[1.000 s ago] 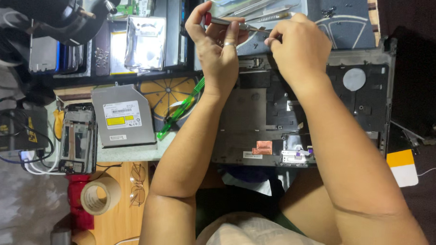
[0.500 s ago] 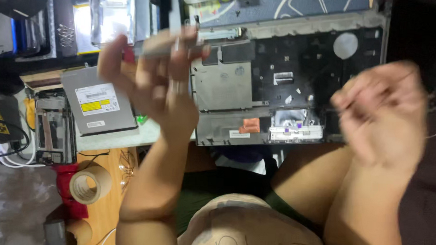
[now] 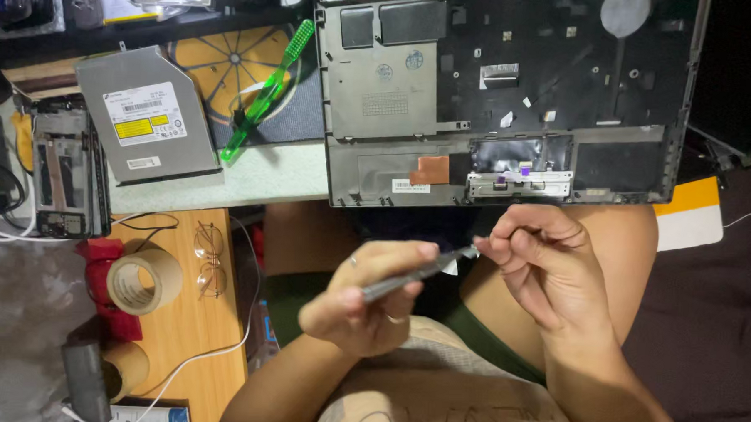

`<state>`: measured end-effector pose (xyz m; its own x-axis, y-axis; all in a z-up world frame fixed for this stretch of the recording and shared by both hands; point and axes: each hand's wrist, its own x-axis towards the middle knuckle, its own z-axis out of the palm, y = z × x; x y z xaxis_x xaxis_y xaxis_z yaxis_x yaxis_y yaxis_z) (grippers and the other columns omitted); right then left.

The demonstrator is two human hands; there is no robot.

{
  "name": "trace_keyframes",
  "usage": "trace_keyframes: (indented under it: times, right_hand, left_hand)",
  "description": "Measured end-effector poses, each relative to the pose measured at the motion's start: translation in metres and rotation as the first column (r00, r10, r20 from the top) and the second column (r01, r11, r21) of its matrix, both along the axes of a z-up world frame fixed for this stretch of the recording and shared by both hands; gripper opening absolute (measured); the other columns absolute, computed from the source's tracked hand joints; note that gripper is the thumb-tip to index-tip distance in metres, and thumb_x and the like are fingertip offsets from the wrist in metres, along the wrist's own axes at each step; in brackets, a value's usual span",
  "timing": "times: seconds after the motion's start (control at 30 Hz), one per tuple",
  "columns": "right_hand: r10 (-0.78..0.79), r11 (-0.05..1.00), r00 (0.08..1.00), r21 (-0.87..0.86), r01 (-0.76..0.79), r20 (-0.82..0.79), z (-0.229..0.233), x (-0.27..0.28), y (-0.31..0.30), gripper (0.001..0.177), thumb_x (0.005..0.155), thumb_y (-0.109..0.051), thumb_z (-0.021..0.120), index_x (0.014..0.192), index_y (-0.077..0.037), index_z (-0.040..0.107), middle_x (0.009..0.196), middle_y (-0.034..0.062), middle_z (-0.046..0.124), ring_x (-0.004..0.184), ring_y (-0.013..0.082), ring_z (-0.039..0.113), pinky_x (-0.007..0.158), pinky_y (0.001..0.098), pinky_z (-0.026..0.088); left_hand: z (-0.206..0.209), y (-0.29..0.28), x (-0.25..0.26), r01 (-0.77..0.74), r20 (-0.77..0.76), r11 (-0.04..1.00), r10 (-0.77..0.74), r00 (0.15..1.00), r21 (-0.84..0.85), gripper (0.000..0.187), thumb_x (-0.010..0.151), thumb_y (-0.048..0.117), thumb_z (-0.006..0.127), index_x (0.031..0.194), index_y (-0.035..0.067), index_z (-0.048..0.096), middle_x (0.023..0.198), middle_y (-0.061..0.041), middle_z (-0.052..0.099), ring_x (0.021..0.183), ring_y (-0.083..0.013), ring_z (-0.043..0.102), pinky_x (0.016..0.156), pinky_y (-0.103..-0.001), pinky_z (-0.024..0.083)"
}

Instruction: The person is repairing a disassembled laptop by hand and with a screwdriver. They connect a ribbon cable to the motherboard, then repeatedly pick up and place screws while using the screwdriver to tighten or adjust components inside the laptop chassis.

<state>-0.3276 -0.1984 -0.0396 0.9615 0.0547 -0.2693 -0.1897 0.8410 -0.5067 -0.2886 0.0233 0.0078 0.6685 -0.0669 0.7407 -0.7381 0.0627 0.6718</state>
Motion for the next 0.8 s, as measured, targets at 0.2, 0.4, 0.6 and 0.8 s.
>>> trace_keyframes:
  times: [0.2,0.4,0.6,0.8]
  right_hand:
    - [0.039,0.999,0.998,0.025,-0.040,0.055,0.002,0.006,0.007,0.013,0.099,0.006,0.066,0.108,0.000,0.074,0.105,0.0181,0.074,0.095,0.0265,0.074,0.105,0.0536,0.054]
    - [0.089,0.988,0.981,0.107,-0.109,0.174,-0.002,0.009,0.018,0.017,0.100,0.004,0.067,0.113,-0.003,0.076,0.112,0.0153,0.074,0.112,0.0283,0.068,0.109,0.0505,0.053]
    - [0.094,0.951,0.996,0.296,-0.090,0.002,-0.018,-0.001,0.023,0.018,0.101,0.001,0.064,0.113,-0.004,0.076,0.112,0.0140,0.074,0.110,0.0293,0.070,0.102,0.0467,0.054]
    - [0.056,0.894,0.986,0.447,0.019,-0.155,-0.032,-0.018,0.036,0.020,0.102,-0.004,0.062,0.112,-0.011,0.077,0.113,0.0110,0.075,0.105,0.0273,0.073,0.092,0.0426,0.057]
  left_hand:
    - [0.001,0.002,-0.005,0.045,0.044,0.999,-0.044,0.998,-0.027,0.051,0.100,-0.005,0.058,0.133,0.014,0.025,0.110,-0.031,0.069,0.090,-0.0390,0.077,0.076,-0.045,0.067]
    - [0.003,0.007,-0.015,0.038,0.026,0.998,-0.039,0.999,0.055,0.053,0.096,-0.009,0.063,0.128,0.016,0.030,0.112,-0.028,0.069,0.096,-0.0416,0.076,0.081,-0.048,0.067]
    - [-0.001,0.007,-0.006,0.052,0.194,0.984,-0.085,0.977,0.169,0.057,0.097,-0.016,0.066,0.125,0.012,0.025,0.120,-0.028,0.064,0.105,-0.0440,0.073,0.089,-0.052,0.068]
    - [-0.003,-0.001,-0.006,0.005,0.192,0.984,-0.040,0.981,0.179,0.059,0.092,-0.014,0.066,0.124,0.012,0.024,0.116,-0.028,0.066,0.099,-0.0450,0.075,0.081,-0.052,0.065]
